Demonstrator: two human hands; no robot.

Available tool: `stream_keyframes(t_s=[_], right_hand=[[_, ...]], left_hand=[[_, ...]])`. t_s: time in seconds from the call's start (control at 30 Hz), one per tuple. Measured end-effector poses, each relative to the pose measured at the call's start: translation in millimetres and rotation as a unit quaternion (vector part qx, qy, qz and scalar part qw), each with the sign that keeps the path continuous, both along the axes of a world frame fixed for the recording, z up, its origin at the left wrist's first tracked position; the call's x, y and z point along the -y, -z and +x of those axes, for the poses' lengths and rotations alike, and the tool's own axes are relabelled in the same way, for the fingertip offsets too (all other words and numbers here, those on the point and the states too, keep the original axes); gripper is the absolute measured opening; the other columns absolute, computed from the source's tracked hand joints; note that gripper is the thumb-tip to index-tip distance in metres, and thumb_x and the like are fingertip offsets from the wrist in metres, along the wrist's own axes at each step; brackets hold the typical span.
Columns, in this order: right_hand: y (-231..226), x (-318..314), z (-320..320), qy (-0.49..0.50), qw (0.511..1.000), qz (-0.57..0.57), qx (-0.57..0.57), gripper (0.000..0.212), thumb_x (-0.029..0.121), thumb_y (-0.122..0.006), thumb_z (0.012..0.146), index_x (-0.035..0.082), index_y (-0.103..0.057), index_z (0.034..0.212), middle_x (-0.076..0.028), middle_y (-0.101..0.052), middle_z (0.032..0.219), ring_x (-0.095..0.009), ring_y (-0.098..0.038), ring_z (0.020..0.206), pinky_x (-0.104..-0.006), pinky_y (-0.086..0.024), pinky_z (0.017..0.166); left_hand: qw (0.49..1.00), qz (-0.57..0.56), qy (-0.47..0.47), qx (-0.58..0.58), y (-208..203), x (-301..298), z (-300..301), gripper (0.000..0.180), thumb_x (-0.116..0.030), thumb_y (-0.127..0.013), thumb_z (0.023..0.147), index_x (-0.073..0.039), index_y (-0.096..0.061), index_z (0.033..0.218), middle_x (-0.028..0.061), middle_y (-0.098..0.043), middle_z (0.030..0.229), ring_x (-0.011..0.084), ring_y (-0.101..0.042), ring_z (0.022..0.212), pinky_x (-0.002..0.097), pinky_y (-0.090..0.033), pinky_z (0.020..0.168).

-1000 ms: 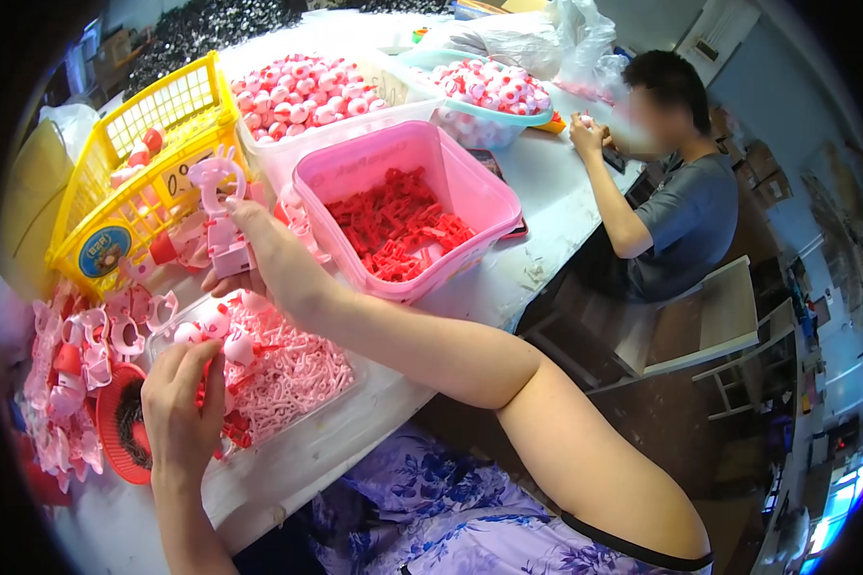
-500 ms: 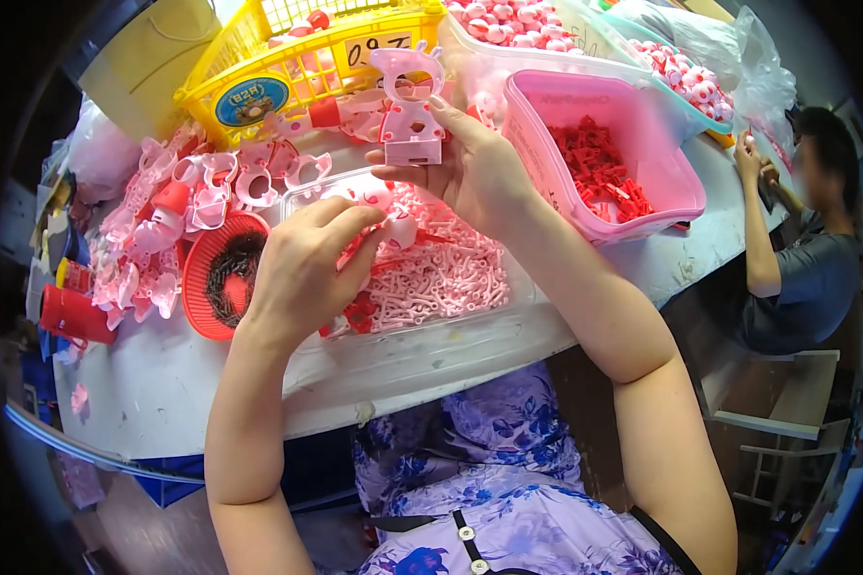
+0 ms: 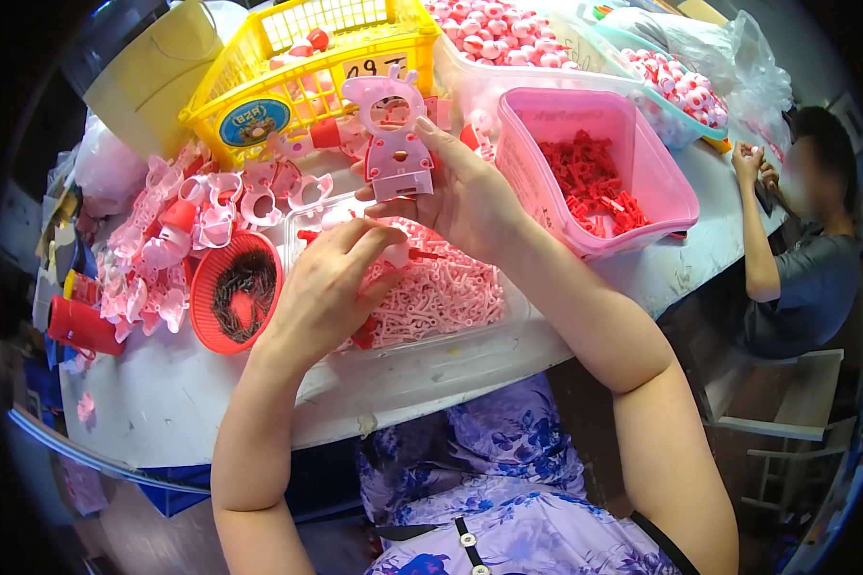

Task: The person assembles small pink and white plastic toys by hand. They pick up a white head piece and a pink body frame, insert the head into the body, and attach small red limbs to the frame. The process is repeated for multiple units, with finished toys placed into a yellow basket.

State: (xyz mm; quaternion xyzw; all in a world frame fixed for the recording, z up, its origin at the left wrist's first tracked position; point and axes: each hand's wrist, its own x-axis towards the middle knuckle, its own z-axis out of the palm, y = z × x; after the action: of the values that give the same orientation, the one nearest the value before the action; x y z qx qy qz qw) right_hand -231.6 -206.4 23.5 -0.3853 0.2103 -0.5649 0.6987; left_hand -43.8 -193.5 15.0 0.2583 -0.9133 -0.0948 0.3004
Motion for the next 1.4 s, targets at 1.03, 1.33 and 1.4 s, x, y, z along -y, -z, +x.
stream_keyframes(t_s=[1.03,1.33,1.4], right_hand=[[2.5,3.3,-1.8,0.069,0.998,-0.011,0.009,0.048,0.040,-0.040,0.101,0.002,-0.042,0.131,-0.015,-0.063,0.112,-0.031,-0.067,0.096,-0.0401,-0.058,0.084],[1.6,2.7,0.2,0.072,0.997,-0.007,0.009,0.049,0.040,-0.040,0.101,0.002,-0.042,0.131,-0.016,-0.063,0.112,-0.029,-0.067,0.096,-0.0395,-0.058,0.083],[0.1,1.1,1.1,0.075,0.997,-0.002,0.004,0.049,0.041,-0.040,0.101,0.002,-0.042,0.131,-0.015,-0.063,0.112,-0.029,-0.067,0.096,-0.0395,-0.058,0.083]], left_hand=[[0.971,0.203,-0.087,0.091,-40.3,4.3,41.4,0.011,-0.005,-0.072,0.074,0.001,-0.067,0.082,0.0078,-0.062,0.077,0.0164,-0.057,0.068,0.0299,-0.045,0.063],[0.944,0.275,0.014,0.184,-46.2,-2.9,44.3,0.015,-0.004,-0.073,0.068,-0.003,-0.068,0.082,0.0083,-0.062,0.076,0.0218,-0.061,0.073,0.0336,-0.047,0.066],[0.942,0.269,0.023,0.199,-46.3,-7.6,42.0,0.015,-0.004,-0.073,0.068,-0.003,-0.068,0.082,0.0086,-0.061,0.076,0.0225,-0.061,0.073,0.0339,-0.048,0.066]])
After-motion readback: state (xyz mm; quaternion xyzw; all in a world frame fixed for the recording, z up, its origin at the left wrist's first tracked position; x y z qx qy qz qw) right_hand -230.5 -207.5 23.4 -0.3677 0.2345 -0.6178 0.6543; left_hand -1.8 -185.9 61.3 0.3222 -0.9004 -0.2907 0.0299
